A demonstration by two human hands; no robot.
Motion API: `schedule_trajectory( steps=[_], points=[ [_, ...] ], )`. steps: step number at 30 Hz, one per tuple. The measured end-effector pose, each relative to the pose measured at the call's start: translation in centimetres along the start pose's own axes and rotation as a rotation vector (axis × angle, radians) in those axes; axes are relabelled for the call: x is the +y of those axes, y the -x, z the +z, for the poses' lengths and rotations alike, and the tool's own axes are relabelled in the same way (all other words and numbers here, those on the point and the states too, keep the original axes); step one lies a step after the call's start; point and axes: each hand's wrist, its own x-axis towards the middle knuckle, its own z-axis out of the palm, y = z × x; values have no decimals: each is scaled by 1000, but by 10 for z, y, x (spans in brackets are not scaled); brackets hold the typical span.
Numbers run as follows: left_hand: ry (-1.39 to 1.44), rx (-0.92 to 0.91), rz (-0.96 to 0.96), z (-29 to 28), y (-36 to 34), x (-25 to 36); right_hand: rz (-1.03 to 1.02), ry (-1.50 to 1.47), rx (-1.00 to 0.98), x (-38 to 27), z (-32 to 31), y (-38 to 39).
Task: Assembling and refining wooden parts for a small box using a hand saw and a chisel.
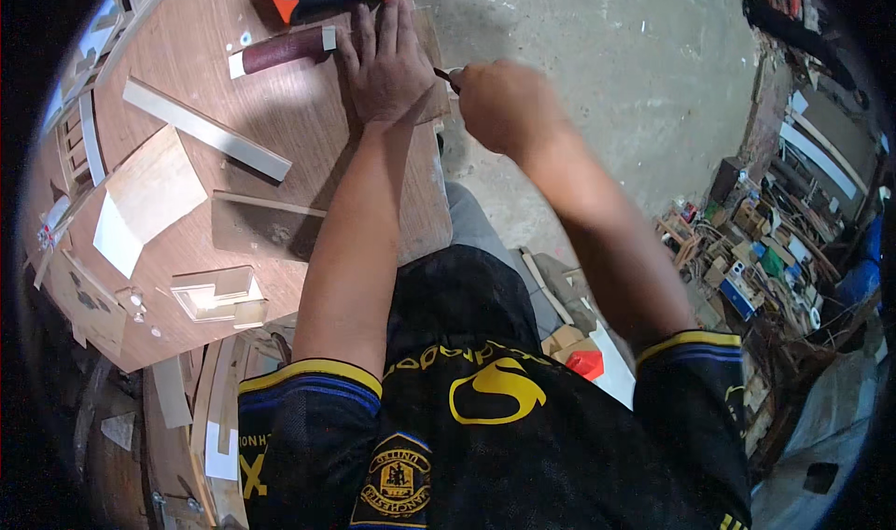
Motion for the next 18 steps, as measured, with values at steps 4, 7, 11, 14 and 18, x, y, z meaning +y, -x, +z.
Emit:
schedule_trajectory(
  steps=[4, 7, 11, 14, 18],
  points=[
    [40, 40, 2, 2, -4, -3, -5, -77, -17, -2, 8, -4],
    [11, -3, -22, 4, -1, -1, 48, -16, -9, -1, 17, -4],
    [9, 77, 33, 6, -1, -1, 106, -123, 11, -6, 16, -9],
    [16, 41, -10, 7, -3, -1, -2, -13, -33, -2, 8, -10],
    [37, 15, 6, 3, 0, 0, 30, -29, -26, 4, 6, 3]
  ],
)
